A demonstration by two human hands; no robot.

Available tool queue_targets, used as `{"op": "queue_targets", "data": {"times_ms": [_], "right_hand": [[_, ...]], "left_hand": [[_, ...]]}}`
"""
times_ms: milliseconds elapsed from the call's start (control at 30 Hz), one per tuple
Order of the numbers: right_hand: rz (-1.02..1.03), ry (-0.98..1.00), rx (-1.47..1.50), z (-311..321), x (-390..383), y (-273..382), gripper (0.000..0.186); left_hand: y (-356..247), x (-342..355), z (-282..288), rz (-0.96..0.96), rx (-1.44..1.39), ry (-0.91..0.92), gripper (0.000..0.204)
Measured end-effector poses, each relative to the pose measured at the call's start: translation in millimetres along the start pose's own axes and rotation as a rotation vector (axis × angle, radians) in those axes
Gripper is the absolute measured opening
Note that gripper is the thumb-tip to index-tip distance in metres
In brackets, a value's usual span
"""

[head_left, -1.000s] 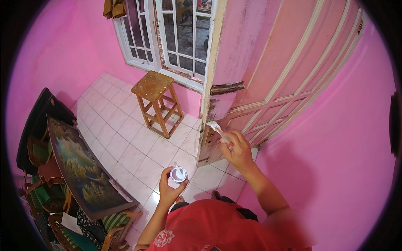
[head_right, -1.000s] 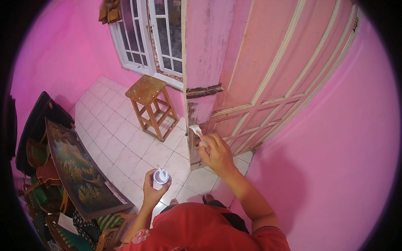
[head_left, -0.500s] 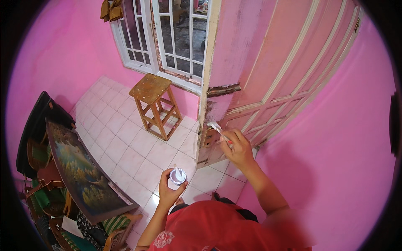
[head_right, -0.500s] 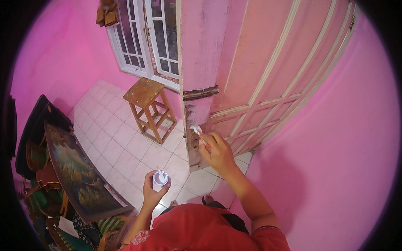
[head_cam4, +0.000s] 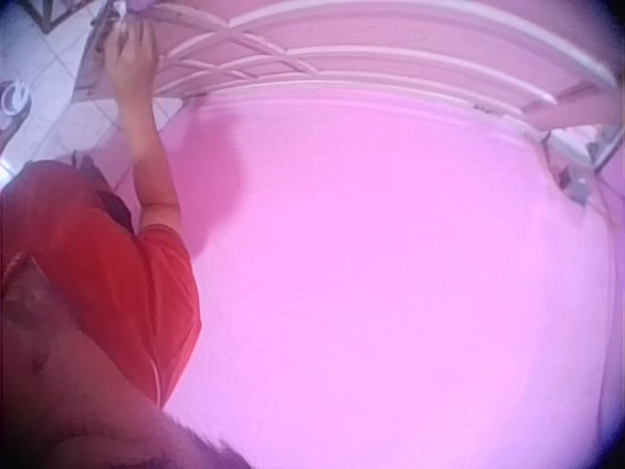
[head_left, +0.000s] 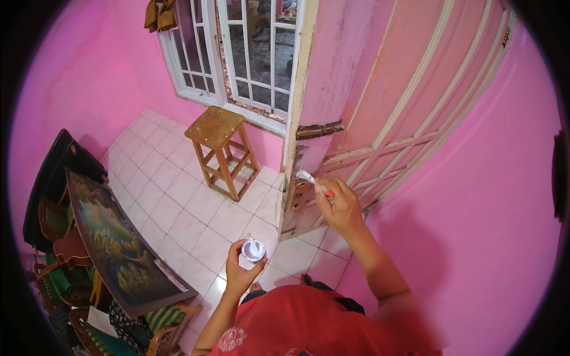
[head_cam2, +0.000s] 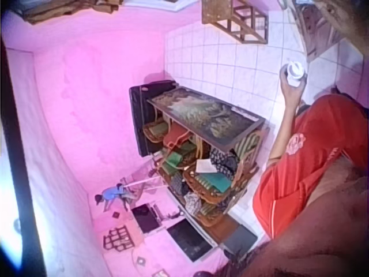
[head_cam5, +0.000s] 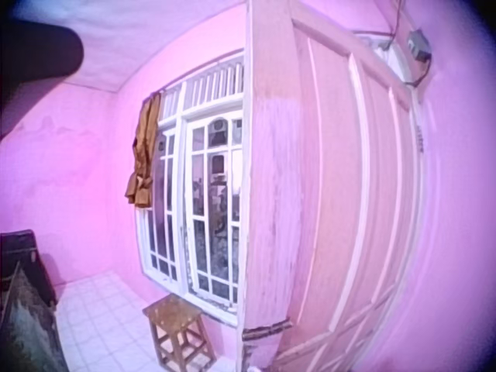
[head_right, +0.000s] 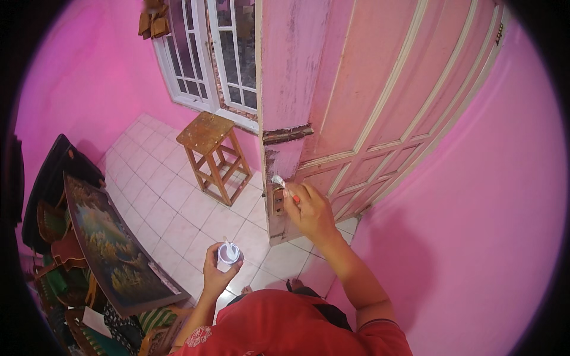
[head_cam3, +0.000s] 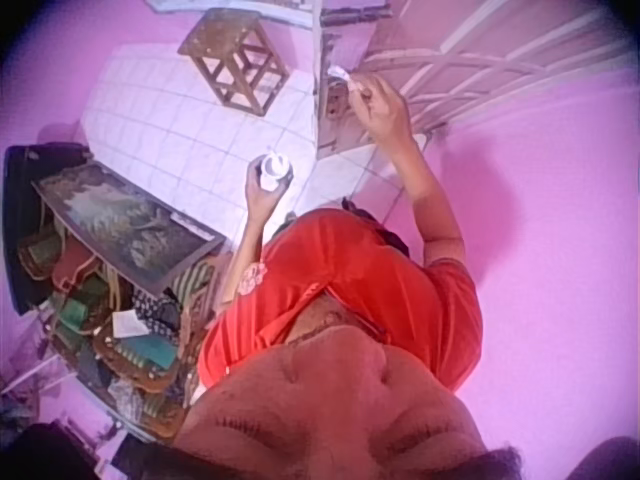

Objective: The person paints a wooden door frame using a small brush, frequently dipping the brush into a plastic container of white paint held in the other hand.

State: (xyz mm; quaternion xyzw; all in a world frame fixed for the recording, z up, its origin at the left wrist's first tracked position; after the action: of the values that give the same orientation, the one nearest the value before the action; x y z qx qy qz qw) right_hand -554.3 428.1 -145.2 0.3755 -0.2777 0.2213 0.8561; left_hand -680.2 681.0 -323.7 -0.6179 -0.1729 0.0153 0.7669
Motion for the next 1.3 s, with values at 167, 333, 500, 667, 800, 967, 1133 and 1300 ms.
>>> {"op": "queue_targets", "data": {"times_ms": [167, 333, 500, 667, 800, 967, 1133, 1300], "right_hand": [[0.116, -0.230, 0.030, 31, 26, 25, 0.017], [0.062, -0.102, 0.009, 34, 9, 29, 0.018], [0.085, 0.030, -0.006, 5, 8, 13, 0.018], [0.172, -0.240, 0.006, 37, 25, 26, 0.018], [0.117, -0.131, -0.014, 42, 14, 27, 0.019], [0.096, 0.045, -0.002, 13, 13, 14, 0.020], [0.208, -0.152, 0.037, 32, 25, 32, 0.022], [0.229, -0.157, 0.002, 41, 10, 38, 0.024]], "left_hand": [[-2, 2, 4, -0.013, 0.007, -0.013, 0.064], [-1, 2, 5, 0.017, -0.003, 0.033, 0.066], [1, -1, 5, 0.018, 0.018, 0.009, 0.065], [1, -1, 11, 0.000, 0.002, -0.045, 0.065], [1, -1, 10, 0.020, 0.017, 0.010, 0.066], [2, -2, 4, 0.016, 0.021, 0.027, 0.066], [1, -1, 10, -0.004, 0.008, -0.039, 0.064], [1, -2, 11, -0.003, -0.006, -0.053, 0.064]]}}
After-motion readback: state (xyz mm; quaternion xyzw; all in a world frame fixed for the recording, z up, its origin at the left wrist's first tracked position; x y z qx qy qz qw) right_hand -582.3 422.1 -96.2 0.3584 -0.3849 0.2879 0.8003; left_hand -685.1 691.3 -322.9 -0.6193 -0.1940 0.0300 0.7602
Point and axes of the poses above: each hand's wrist, its own x-axis towards the middle knuckle, its own z-axis out of the back of the hand, y = z × x, the point moved 7 cm from there along x, towards the middle knuckle, and after that the axes turned 5 degrees about -z, right-handed, at the moved point
